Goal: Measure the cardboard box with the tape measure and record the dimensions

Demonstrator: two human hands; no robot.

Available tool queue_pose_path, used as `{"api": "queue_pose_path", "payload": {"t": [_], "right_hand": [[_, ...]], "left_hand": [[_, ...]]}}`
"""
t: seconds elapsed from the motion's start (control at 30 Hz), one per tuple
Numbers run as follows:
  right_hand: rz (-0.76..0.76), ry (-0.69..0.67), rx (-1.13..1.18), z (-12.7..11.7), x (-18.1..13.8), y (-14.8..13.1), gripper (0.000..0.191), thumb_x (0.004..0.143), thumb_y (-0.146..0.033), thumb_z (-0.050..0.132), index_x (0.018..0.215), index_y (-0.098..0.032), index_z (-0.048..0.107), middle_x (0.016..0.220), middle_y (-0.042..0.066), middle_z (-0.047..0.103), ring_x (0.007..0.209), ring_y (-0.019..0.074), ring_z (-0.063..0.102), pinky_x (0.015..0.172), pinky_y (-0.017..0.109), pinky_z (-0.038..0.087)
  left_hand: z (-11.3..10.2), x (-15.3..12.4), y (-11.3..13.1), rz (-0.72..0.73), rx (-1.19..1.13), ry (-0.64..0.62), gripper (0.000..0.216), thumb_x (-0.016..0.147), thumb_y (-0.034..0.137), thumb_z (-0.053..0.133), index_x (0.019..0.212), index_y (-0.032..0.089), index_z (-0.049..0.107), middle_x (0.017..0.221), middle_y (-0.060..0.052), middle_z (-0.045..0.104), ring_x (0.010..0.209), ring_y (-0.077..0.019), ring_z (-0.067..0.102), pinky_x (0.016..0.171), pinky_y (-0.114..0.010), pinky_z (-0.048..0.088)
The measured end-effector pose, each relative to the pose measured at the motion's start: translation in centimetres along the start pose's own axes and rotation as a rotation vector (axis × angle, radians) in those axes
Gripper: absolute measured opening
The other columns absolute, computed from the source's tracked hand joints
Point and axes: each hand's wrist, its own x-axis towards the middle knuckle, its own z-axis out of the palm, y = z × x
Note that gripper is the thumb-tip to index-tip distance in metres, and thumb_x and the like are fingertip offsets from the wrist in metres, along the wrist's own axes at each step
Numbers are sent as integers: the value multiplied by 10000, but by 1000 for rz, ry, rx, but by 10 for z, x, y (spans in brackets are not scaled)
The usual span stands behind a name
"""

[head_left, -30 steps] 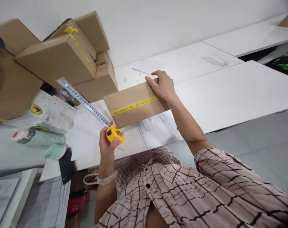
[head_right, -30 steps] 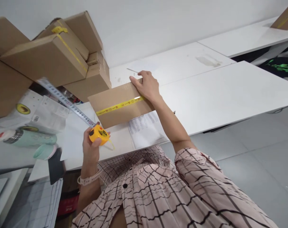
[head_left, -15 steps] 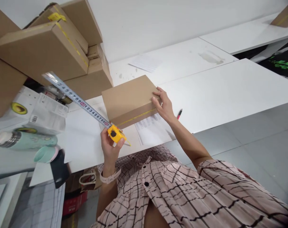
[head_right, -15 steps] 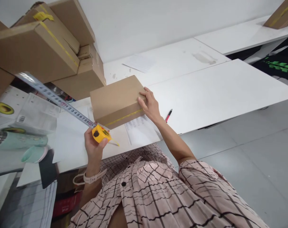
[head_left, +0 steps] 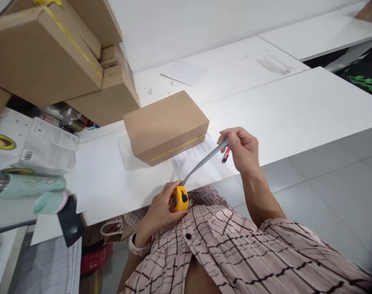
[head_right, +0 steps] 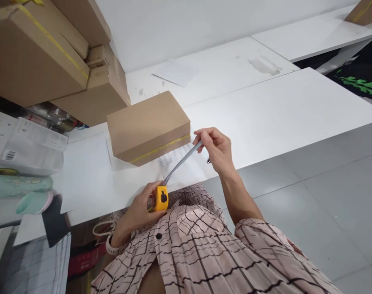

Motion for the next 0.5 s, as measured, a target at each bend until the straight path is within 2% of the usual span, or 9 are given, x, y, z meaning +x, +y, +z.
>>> {"api": "queue_pose_path", "payload": {"t": [0.1, 0.17, 0.2, 0.27, 0.33, 0.37, 0.43, 0.5], "right_hand": [[57, -139, -92, 12, -24, 13, 249, 977, -460, 607, 1033, -234, 694, 826, 13, 734, 620, 119, 656, 595, 284, 558], [57, -206, -228, 17, -37, 22, 266, 980, -456, 588, 1088, -231, 680, 869, 31, 743, 698, 148, 690, 636, 302, 554], [62, -188, -322, 15, -40, 27, 273, 983, -458, 570, 1085, -228, 676, 870, 39, 740, 721, 160, 692, 646, 309, 540], [111, -51, -575, 4, -37, 39, 287, 994, -467, 522, 1023, -220, 666, 834, 49, 723, 723, 181, 674, 658, 324, 499], [229, 116, -878, -15, -24, 53, 305, 1001, -473, 485, 995, -212, 642, 804, 58, 707, 733, 207, 659, 692, 346, 466], [308, 157, -1021, -26, -17, 60, 314, 998, -483, 485, 1032, -206, 629, 814, 69, 708, 762, 229, 661, 714, 359, 455], [468, 135, -1227, -44, -3, 71, 403, 970, -542, 517, 1145, -187, 594, 864, 105, 721, 823, 281, 670, 738, 381, 443], [558, 28, -1326, -54, 6, 80, 498, 945, -564, 545, 1250, -169, 553, 951, 151, 734, 860, 315, 673, 743, 391, 439]], "left_hand": [[-4, 2, 6, -32, 7, 152, 822, 778, 305, 775, 1488, 291, 362, 1427, -93, 581, 1154, -265, 663, 984, -447, 549], [-12, 1, 11, 23, 10, 227, 781, 769, 301, 789, 1447, 291, 401, 1388, -85, 607, 1106, -251, 685, 971, -443, 562], [-17, 0, 14, 71, 9, 268, 764, 765, 303, 798, 1429, 286, 420, 1367, -82, 617, 1085, -242, 693, 955, -429, 574], [-32, -1, 19, 180, 20, 374, 754, 759, 313, 815, 1413, 271, 443, 1337, -84, 624, 1062, -230, 700, 920, -396, 595], [-52, 1, 25, 250, 58, 528, 778, 742, 322, 840, 1417, 256, 458, 1332, -93, 616, 1057, -229, 702, 889, -378, 609], [-63, 5, 27, 265, 88, 615, 802, 723, 329, 859, 1419, 253, 467, 1334, -97, 611, 1050, -230, 703, 875, -374, 615], [-87, 19, 32, 262, 173, 769, 840, 686, 341, 886, 1419, 254, 486, 1347, -96, 603, 1037, -232, 703, 868, -378, 618], [-110, 41, 34, 247, 296, 844, 831, 689, 355, 882, 1416, 250, 494, 1368, -87, 604, 1051, -237, 696, 906, -400, 608]]}}
